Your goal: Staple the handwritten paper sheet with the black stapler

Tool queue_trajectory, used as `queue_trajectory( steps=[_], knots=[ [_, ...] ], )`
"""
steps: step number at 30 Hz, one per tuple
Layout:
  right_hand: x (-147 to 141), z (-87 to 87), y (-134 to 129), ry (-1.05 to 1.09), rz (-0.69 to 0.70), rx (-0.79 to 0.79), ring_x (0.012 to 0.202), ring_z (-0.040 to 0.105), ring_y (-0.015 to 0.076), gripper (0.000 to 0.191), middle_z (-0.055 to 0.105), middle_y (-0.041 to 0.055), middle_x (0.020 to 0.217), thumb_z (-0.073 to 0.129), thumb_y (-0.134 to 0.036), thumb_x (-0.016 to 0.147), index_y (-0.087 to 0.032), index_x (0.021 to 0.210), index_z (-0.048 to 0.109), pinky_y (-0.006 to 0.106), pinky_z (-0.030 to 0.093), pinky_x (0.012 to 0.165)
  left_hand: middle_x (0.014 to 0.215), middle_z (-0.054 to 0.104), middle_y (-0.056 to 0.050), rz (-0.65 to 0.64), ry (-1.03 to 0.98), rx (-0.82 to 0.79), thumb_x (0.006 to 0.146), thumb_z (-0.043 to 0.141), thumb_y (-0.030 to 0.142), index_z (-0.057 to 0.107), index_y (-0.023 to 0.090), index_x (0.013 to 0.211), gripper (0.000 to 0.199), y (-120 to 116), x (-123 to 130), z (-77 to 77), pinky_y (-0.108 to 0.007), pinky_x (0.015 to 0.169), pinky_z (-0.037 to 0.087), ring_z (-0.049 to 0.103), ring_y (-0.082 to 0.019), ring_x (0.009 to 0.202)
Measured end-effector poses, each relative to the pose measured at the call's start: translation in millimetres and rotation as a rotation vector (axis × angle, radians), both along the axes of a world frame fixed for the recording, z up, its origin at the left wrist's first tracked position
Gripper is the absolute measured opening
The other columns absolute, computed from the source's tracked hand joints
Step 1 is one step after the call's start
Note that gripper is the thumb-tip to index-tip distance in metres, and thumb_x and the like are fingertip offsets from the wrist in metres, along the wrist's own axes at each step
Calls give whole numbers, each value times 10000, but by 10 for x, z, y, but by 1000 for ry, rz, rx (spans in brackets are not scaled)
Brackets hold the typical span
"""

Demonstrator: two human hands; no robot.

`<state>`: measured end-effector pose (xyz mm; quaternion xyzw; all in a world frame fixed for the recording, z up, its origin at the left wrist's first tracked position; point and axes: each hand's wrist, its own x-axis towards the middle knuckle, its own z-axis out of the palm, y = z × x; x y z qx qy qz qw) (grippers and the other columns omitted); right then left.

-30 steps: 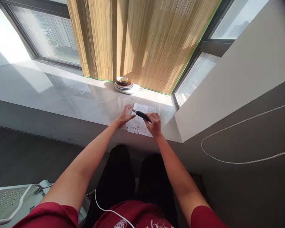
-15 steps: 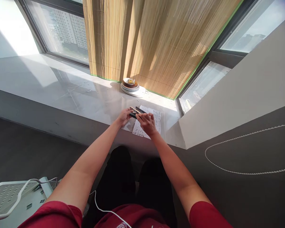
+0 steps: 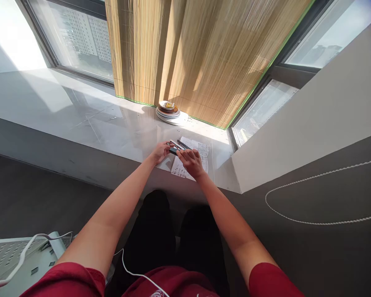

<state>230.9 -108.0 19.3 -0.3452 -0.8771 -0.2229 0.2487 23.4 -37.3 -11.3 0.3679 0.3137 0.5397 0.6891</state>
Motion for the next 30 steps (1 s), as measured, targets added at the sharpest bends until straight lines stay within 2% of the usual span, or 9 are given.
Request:
queue_trajectory(
  steps=[3,6,8,10,13,17,20,25,30],
  knots=[
    [15,-16,-61,179,-91,1,1066,650,231,365,769,74,1149,488,-104,1054,-249,1283,733,413,410,988,960,784,-114,15,7,-6,798,673,100,703,116,992,197,-11,3,1,-348,890,568,744,-207,889],
    [67,-35,-142,544,-338,-32,1049,654,275,260,764,90,1080,575,-223,1023,-240,1195,768,446,440,971,979,789,-138,7,20,13,868,629,123,671,113,1034,172,-19,2,-4,-418,979,564,762,-229,917],
    [122,-55,-186,764,-460,-119,970,663,284,242,755,101,1037,643,-336,981,-225,1142,785,431,482,901,991,788,-148,-7,53,23,915,600,145,650,114,1058,155,-22,-1,-7,-458,1010,556,768,-238,924],
    [186,-90,-214,891,-492,-227,903,671,273,282,750,100,1011,688,-410,938,-213,1107,799,400,509,837,997,783,-149,-17,98,33,953,594,173,639,117,1076,143,-22,-1,-10,-472,1017,551,769,-239,926],
    [272,-167,-237,950,-488,-337,876,684,259,319,753,93,1002,727,-466,896,-211,1069,809,374,531,812,988,778,-135,-14,159,59,979,640,249,641,126,1085,162,-23,7,-18,-445,989,555,763,-225,915],
    [316,-180,-276,889,-479,-331,947,666,295,364,739,117,1044,751,-499,888,-213,1109,796,419,538,836,995,786,-123,-51,235,119,922,770,401,686,136,1081,321,-40,18,-29,-378,899,564,742,-198,867],
    [264,-2,-287,730,-474,-194,1091,595,334,344,675,142,1184,743,-420,929,-247,1226,767,480,503,910,1033,796,-127,-135,291,237,849,840,498,730,148,1113,451,-71,19,-13,-332,850,544,723,-191,871],
    [39,409,-110,292,-192,-197,1124,527,303,315,623,109,1250,709,-201,957,-326,1239,775,436,442,915,983,797,-114,-258,354,404,846,832,551,783,163,1140,488,-140,11,66,-307,817,499,682,-188,840],
    [-91,500,188,106,-69,-274,1094,517,275,300,645,79,1213,741,-146,930,-345,1140,818,411,415,865,953,780,-89,-260,379,449,835,840,538,828,169,1016,411,-177,2,105,-333,872,494,647,-196,845]
  ],
)
